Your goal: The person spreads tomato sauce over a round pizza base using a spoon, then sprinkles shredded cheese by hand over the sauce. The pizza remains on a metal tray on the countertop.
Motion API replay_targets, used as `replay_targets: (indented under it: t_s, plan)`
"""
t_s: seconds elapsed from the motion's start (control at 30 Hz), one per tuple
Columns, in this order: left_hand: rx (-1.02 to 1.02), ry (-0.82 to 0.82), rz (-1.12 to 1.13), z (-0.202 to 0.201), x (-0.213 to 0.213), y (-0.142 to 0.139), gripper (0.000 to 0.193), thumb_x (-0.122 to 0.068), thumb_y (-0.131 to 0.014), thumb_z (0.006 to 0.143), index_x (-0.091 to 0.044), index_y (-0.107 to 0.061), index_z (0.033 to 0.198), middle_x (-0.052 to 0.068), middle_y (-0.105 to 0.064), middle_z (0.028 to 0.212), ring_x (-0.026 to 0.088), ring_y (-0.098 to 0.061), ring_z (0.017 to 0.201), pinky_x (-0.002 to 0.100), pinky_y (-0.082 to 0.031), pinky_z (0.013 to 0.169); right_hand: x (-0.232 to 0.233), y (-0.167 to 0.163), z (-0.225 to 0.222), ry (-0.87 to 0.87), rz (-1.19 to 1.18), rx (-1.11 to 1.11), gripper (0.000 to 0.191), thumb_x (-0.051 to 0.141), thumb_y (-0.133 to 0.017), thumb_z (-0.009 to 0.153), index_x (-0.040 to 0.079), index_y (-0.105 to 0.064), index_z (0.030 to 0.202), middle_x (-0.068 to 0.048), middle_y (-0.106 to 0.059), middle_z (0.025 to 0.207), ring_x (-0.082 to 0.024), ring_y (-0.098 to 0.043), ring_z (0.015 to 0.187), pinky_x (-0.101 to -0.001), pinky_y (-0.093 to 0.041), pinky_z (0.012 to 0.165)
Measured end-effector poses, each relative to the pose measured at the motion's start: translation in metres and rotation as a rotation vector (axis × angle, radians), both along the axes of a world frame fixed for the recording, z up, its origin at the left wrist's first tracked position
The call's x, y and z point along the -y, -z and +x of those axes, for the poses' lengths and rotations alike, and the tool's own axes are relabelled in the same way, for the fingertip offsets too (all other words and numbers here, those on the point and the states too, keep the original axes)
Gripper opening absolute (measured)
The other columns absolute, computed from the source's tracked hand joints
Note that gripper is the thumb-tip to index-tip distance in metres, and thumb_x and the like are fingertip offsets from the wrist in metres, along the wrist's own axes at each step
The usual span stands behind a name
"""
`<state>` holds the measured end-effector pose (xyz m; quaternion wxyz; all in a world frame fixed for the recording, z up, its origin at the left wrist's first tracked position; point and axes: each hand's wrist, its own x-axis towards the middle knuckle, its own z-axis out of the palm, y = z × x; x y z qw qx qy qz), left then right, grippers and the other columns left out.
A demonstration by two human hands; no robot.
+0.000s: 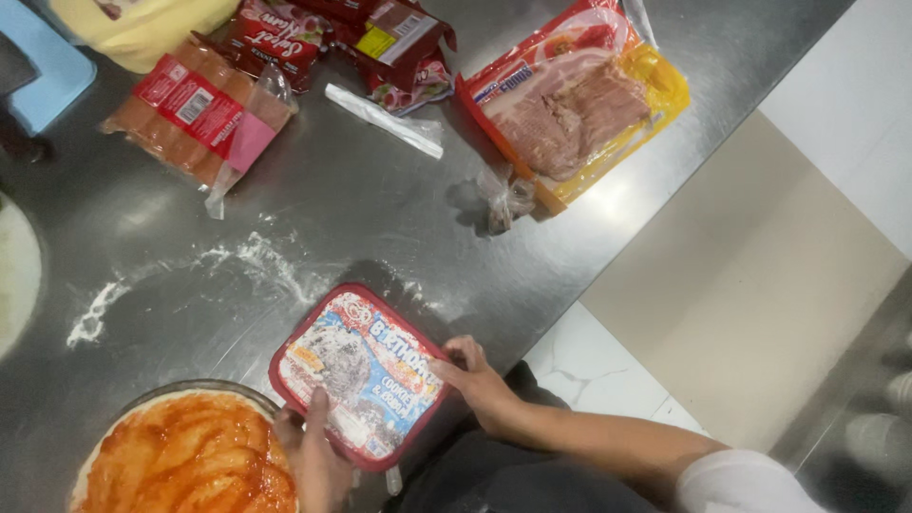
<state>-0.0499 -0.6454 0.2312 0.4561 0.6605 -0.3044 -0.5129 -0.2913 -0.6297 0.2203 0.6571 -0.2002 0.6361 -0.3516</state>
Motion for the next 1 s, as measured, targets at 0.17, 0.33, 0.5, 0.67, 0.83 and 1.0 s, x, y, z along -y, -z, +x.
replay_targets:
  t_s: [0.17,0.33,0.5,0.67,0.83,1.0]
  plan:
    - [-0.108,-0.231,0.252,-0.009,0.002,-0.005,0.059,-0.028,-0.067,0.094,0.001,-0.039,0.137,0.021,-0.060,0.122,0.026,-0.064,0.102,0.043,-0.057,0.076,0.001,0.001,0.006,0.019,-0.075,-0.021,0.044,0.027,-0.072,0.088,0.009,-0.052,0.124,-0.010,-0.043,0.127,-0.024,-0.047,0.121,-0.0384,-0.043,0.105]
    - [-0.161,-0.223,0.261,-0.009,0.009,-0.010,0.057,-0.031,-0.063,0.100,0.013,-0.043,0.129,0.028,-0.062,0.116,0.032,-0.068,0.096,0.047,-0.060,0.075,0.002,0.002,0.009,0.085,-0.063,0.136,0.037,0.016,-0.075,0.085,0.010,-0.054,0.115,-0.008,-0.045,0.122,-0.021,-0.047,0.116,-0.0360,-0.042,0.101]
    - [-0.389,-0.228,0.334,0.000,0.016,-0.015,0.051,-0.030,-0.059,0.098,0.008,-0.048,0.130,0.025,-0.064,0.122,0.032,-0.069,0.104,0.049,-0.061,0.081,0.003,-0.017,0.008,0.112,0.048,0.422,0.038,0.011,-0.073,0.080,0.018,-0.046,0.105,-0.005,-0.052,0.112,-0.020,-0.052,0.103,-0.0366,-0.042,0.084]
    - [-0.121,0.259,0.047,0.005,0.018,-0.040,0.046,-0.025,-0.053,0.104,0.010,-0.051,0.134,0.023,-0.065,0.128,0.035,-0.067,0.115,0.051,-0.058,0.094,0.012,-0.040,0.001,0.049,-0.144,0.382,0.041,0.008,-0.076,0.079,0.016,-0.046,0.106,-0.004,-0.053,0.111,-0.017,-0.055,0.106,-0.0320,-0.049,0.087]
    - [-0.468,0.023,0.212,-0.039,0.039,-0.073,0.059,-0.011,-0.059,0.089,-0.010,-0.039,0.145,0.013,-0.059,0.133,0.029,-0.062,0.121,0.050,-0.055,0.093,0.034,-0.061,-0.056,0.047,-0.208,0.344,0.043,0.012,-0.075,0.081,0.015,-0.050,0.116,-0.007,-0.054,0.110,-0.017,-0.053,0.094,-0.0307,-0.041,0.069]
    - [-0.505,0.133,-0.004,-0.146,0.058,-0.087,0.069,-0.006,-0.064,0.086,-0.008,-0.035,0.148,0.015,-0.056,0.138,0.029,-0.060,0.123,0.046,-0.054,0.095,0.039,-0.081,-0.154,0.173,-0.366,0.448,0.044,0.012,-0.071,0.087,0.016,-0.048,0.124,-0.004,-0.054,0.118,-0.019,-0.058,0.112,-0.0386,-0.053,0.090]
